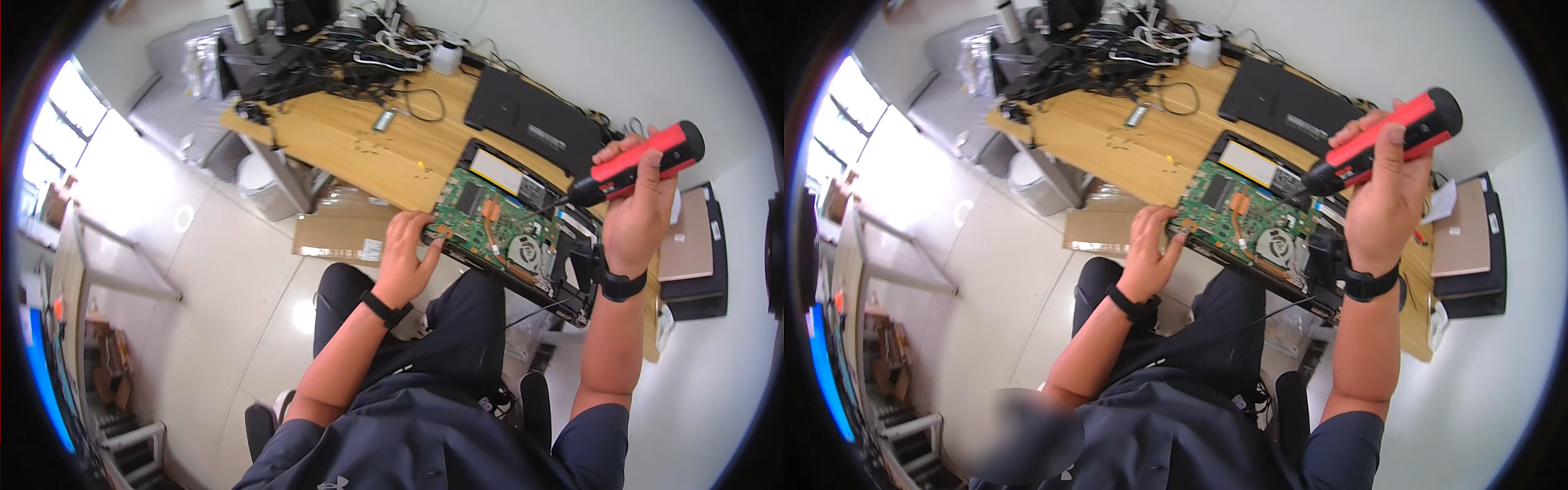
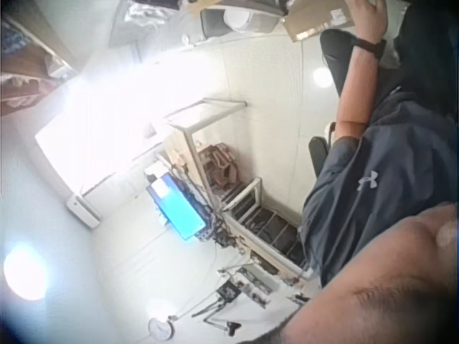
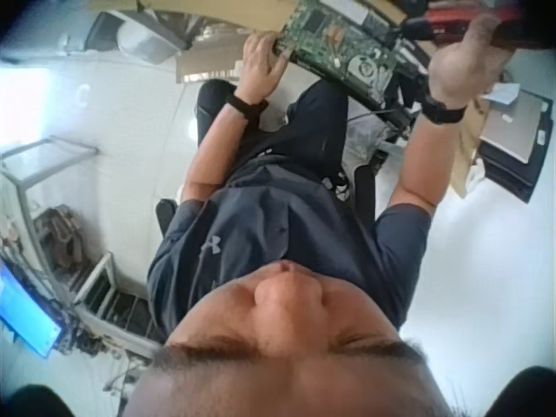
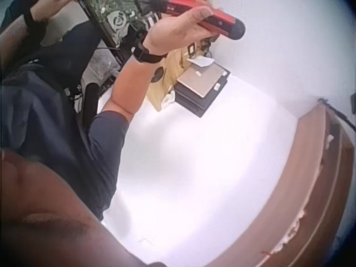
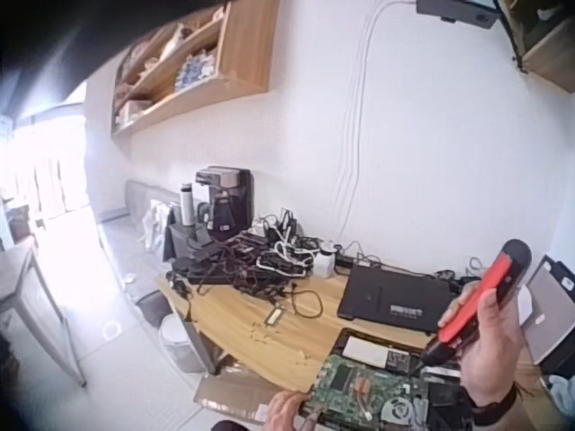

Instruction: Disassembling and cleaning internal laptop components, including removing the cooling fan and heatsink.

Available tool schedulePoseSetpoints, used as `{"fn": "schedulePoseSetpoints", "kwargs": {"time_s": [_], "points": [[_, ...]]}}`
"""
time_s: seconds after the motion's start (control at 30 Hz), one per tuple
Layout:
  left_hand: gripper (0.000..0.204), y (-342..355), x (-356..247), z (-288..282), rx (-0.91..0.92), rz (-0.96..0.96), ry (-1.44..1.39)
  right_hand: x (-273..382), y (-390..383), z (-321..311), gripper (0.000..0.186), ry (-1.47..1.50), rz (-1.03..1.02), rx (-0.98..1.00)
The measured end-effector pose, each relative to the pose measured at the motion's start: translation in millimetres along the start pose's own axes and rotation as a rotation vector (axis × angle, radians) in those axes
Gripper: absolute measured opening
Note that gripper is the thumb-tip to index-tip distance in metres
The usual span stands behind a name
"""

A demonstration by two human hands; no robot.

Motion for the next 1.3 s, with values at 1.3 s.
{"fn": "schedulePoseSetpoints", "kwargs": {"time_s": [1.3], "points": [[0.032, 6, -14, -13, 0.031, 0.046, 0.064, -35, -34, 3, 0.033, -0.011, -0.016, 0.128]]}}
Point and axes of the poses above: each hand's wrist, its own y-axis towards the middle knuckle, its own z-axis out of the palm, x = y × z, the point moved 2 cm from there along y, towards the middle knuckle, and after that the axes turned 3 degrees about x, right-handed, at the moved point
